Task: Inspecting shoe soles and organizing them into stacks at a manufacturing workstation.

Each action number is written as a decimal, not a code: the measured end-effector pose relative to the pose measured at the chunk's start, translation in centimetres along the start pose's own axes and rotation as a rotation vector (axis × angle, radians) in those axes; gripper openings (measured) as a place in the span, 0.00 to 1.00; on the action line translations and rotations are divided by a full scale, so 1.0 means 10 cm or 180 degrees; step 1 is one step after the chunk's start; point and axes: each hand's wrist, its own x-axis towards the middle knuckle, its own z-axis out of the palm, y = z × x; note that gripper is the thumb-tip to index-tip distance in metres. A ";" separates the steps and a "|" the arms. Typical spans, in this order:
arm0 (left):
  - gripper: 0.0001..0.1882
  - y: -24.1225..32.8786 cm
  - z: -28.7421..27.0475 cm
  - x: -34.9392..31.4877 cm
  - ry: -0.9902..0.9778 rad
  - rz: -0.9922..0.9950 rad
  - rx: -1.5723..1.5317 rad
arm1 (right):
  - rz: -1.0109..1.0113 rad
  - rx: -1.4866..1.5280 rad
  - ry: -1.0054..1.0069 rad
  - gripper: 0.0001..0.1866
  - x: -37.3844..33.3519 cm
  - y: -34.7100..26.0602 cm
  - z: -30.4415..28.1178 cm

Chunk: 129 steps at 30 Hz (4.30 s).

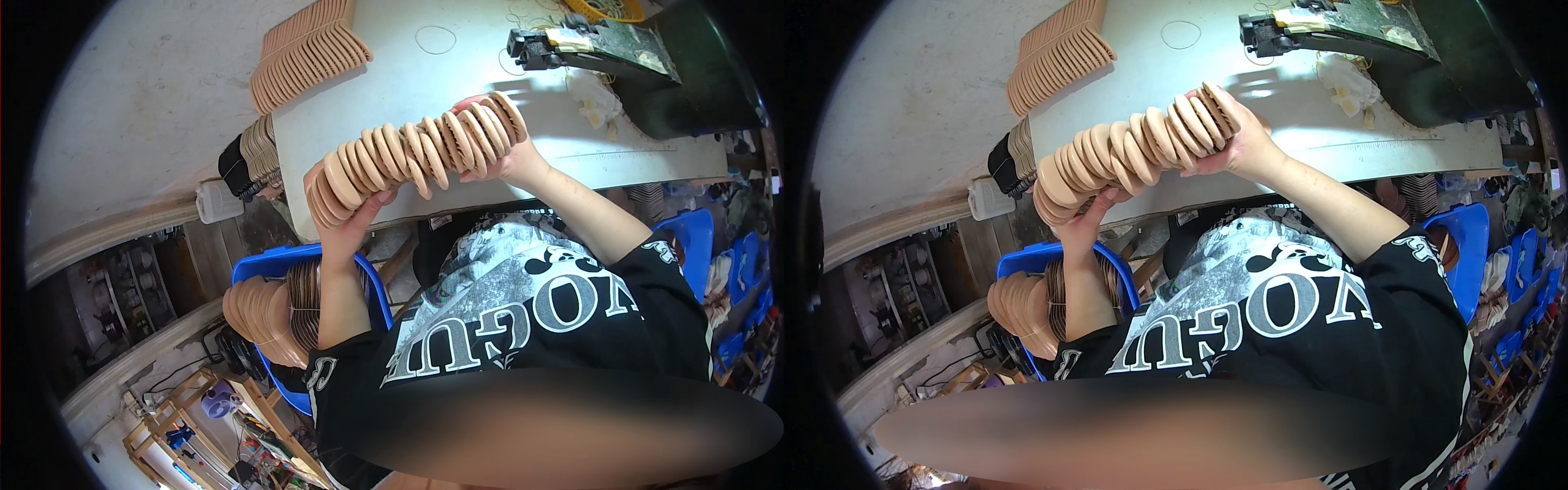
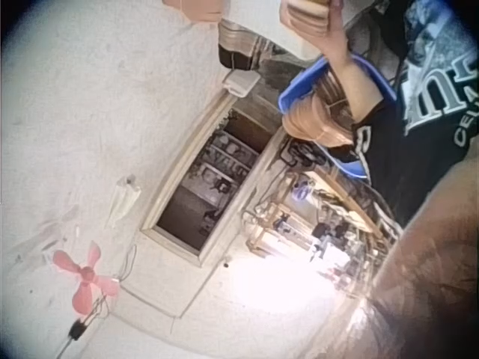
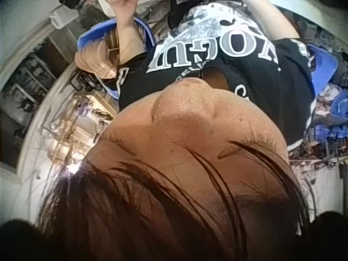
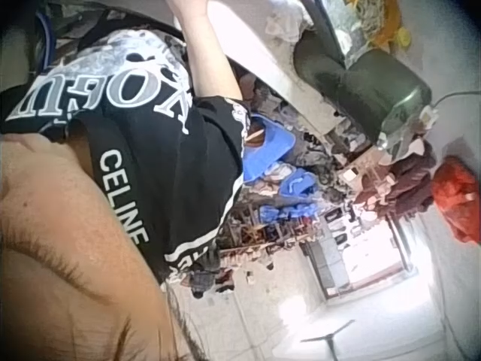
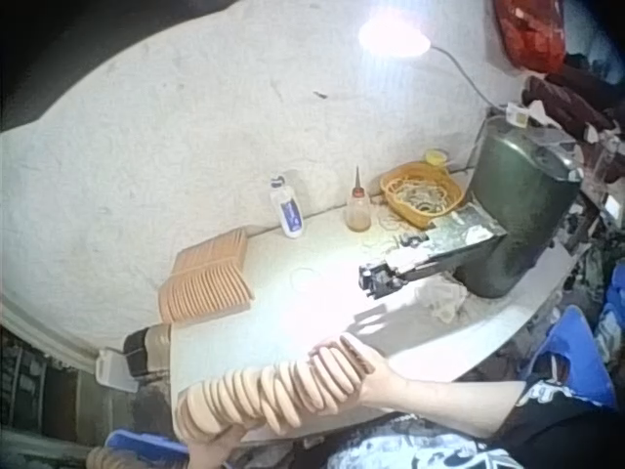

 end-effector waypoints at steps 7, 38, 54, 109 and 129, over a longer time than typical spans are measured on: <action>0.37 -0.06 0.04 -0.05 0.0013 0.0200 -0.0124 | -0.0028 0.0493 0.0048 0.46 -0.05 0.02 0.05; 0.48 -0.41 -0.30 1.15 -0.1183 -0.1234 0.3007 | 0.2255 -0.1959 -0.0931 0.47 0.36 0.05 -0.15; 0.41 -0.12 -0.09 0.71 -0.1414 -0.1175 0.2906 | 0.2065 -0.2379 -0.0928 0.39 0.36 -0.10 -0.17; 0.50 -0.42 0.12 0.43 -0.0323 -0.1183 0.1615 | 0.1346 -0.1431 -0.0134 0.22 0.08 0.06 -0.22; 0.49 -0.42 0.12 0.41 -0.0219 -0.1191 0.1565 | 0.1209 -0.2319 -0.1442 0.19 0.30 -0.45 -0.05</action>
